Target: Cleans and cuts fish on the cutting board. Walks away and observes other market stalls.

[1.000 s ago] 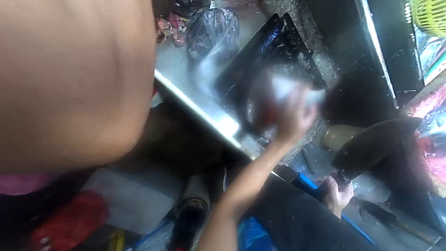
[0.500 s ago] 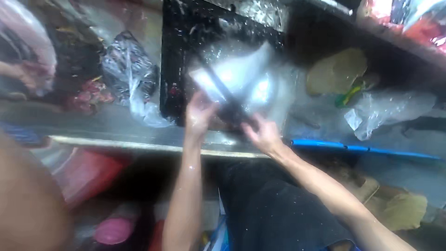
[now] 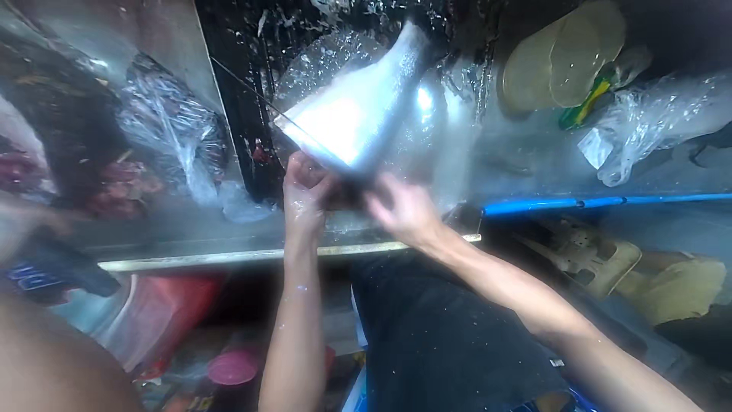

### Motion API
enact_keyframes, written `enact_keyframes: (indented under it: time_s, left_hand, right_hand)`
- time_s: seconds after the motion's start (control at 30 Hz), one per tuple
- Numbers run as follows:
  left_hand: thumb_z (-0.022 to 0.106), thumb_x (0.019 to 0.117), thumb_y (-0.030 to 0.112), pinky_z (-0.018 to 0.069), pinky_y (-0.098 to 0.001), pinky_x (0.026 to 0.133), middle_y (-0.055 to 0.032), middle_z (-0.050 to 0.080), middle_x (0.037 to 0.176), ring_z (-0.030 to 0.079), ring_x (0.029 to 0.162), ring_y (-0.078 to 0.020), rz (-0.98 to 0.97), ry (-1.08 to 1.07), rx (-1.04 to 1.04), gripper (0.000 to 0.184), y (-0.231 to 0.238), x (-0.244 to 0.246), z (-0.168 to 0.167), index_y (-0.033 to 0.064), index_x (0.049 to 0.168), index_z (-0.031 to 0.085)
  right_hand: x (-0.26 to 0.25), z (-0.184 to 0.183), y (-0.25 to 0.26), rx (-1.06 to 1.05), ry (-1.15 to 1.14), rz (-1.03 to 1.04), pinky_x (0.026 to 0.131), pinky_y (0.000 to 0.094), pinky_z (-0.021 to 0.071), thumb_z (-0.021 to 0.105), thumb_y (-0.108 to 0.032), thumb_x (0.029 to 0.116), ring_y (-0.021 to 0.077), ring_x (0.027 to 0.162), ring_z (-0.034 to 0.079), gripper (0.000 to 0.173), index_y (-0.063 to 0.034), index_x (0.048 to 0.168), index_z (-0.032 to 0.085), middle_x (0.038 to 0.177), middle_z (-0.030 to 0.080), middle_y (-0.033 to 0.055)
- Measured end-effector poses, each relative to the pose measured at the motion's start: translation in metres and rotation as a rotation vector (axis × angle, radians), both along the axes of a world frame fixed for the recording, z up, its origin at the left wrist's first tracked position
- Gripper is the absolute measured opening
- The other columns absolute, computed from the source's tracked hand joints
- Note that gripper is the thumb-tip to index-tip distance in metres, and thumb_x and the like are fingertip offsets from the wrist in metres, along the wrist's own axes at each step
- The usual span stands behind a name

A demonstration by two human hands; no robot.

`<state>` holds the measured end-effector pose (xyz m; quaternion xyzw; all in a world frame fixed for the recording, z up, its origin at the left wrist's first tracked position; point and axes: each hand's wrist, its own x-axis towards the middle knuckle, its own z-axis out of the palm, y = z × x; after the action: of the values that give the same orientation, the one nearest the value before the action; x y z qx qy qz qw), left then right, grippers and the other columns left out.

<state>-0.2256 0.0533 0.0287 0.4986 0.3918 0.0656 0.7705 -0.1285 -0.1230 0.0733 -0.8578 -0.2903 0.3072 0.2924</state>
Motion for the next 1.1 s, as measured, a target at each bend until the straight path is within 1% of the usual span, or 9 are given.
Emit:
enact_keyframes:
  time_s: [0.07, 0.2, 0.4, 0.6, 0.73, 0.83, 0.9, 1.0, 1.1]
  left_hand:
    - [0.07, 0.0842, -0.006, 0.0614, -0.0314, 0.078, -0.0005, 0.066, 0.1, 0.068, 0.086, -0.012, 0.016, -0.007, 0.0, 0.048, -0.001, 0.0, -0.001, 0.0113, 0.124, 0.051]
    - [0.071, 0.0832, -0.007, 0.0612, -0.031, 0.078, -0.0008, 0.066, 0.098, 0.068, 0.085, -0.0119, 0.023, -0.003, 0.025, 0.05, -0.002, 0.001, -0.004, 0.0105, 0.125, 0.051]
    - [0.073, 0.0825, -0.007, 0.0601, -0.0338, 0.085, -0.0037, 0.067, 0.102, 0.068, 0.092, -0.0144, 0.026, -0.046, 0.073, 0.049, -0.004, 0.002, -0.007, 0.0079, 0.124, 0.051]
    - [0.076, 0.0812, -0.006, 0.0609, -0.038, 0.087, -0.0054, 0.067, 0.102, 0.069, 0.095, -0.0178, 0.07, -0.036, 0.115, 0.052, -0.011, 0.0, -0.011, 0.0064, 0.126, 0.052]
    - [0.077, 0.0814, -0.005, 0.0604, -0.0367, 0.088, -0.004, 0.068, 0.102, 0.069, 0.095, -0.0167, 0.074, -0.035, 0.12, 0.052, -0.013, 0.0, -0.01, 0.0073, 0.125, 0.053]
    - [0.077, 0.0822, -0.003, 0.0604, -0.0377, 0.089, -0.003, 0.066, 0.106, 0.068, 0.096, -0.0162, 0.061, -0.004, 0.158, 0.056, -0.013, 0.001, -0.007, 0.0068, 0.131, 0.051]
    - [0.078, 0.0827, 0.001, 0.06, -0.037, 0.089, -0.0015, 0.065, 0.104, 0.067, 0.095, -0.015, 0.046, 0.03, 0.186, 0.056, -0.014, 0.004, -0.004, 0.0071, 0.13, 0.05]
    - [0.078, 0.0825, 0.001, 0.0601, -0.0362, 0.087, -0.0021, 0.065, 0.102, 0.067, 0.094, -0.0151, 0.053, 0.043, 0.193, 0.052, -0.017, 0.004, -0.002, 0.0069, 0.127, 0.051]
    - [0.073, 0.0892, 0.004, 0.0599, -0.03, 0.083, 0.0006, 0.063, 0.107, 0.065, 0.095, -0.0111, 0.034, 0.046, 0.209, 0.048, -0.019, -0.003, 0.006, 0.0116, 0.132, 0.052]
  right_hand:
    - [-0.001, -0.001, 0.001, -0.016, -0.004, 0.002, 0.056, 0.0429, 0.0565, 0.06, -0.039, 0.1005, 0.0185, 0.065, 0.068, 0.027, -0.013, 0.104, 0.067, 0.072, 0.067, 0.0016]
    - [-0.002, 0.0, 0.002, -0.048, 0.002, 0.007, 0.056, 0.0436, 0.0563, 0.059, -0.04, 0.1007, 0.0198, 0.065, 0.068, 0.028, -0.0134, 0.104, 0.067, 0.072, 0.067, 0.0021]
    - [-0.002, 0.001, 0.003, -0.098, -0.016, 0.026, 0.056, 0.0441, 0.0566, 0.058, -0.041, 0.1007, 0.0209, 0.065, 0.069, 0.028, -0.0146, 0.105, 0.066, 0.073, 0.067, 0.0022]
    - [-0.004, 0.01, -0.001, -0.192, -0.011, 0.04, 0.055, 0.0437, 0.0563, 0.058, -0.04, 0.1, 0.0212, 0.065, 0.069, 0.026, -0.0157, 0.107, 0.065, 0.071, 0.067, 0.0019]
    - [-0.007, 0.024, -0.022, -0.258, 0.002, 0.057, 0.05, 0.0418, 0.0532, 0.059, -0.039, 0.1005, 0.0197, 0.06, 0.066, 0.024, -0.0171, 0.108, 0.065, 0.067, 0.063, 0.0011]
    - [-0.008, 0.035, -0.046, -0.401, 0.072, 0.097, 0.052, 0.0445, 0.0549, 0.056, -0.044, 0.1022, 0.0226, 0.062, 0.067, 0.029, -0.0177, 0.113, 0.063, 0.068, 0.063, 0.0023]
    - [-0.007, 0.043, -0.065, -0.513, 0.122, 0.134, 0.057, 0.0469, 0.0575, 0.052, -0.044, 0.1029, 0.0252, 0.066, 0.069, 0.032, -0.0171, 0.116, 0.063, 0.071, 0.066, 0.0035]
    - [-0.005, 0.057, -0.079, -0.614, 0.128, 0.214, 0.058, 0.0452, 0.0562, 0.045, -0.046, 0.105, 0.0261, 0.067, 0.07, 0.034, -0.016, 0.111, 0.059, 0.069, 0.063, 0.0033]
    - [-0.002, 0.063, -0.074, -0.59, 0.102, 0.235, 0.057, 0.0442, 0.0555, 0.044, -0.047, 0.1055, 0.0254, 0.066, 0.07, 0.035, -0.0158, 0.108, 0.06, 0.067, 0.063, 0.0027]
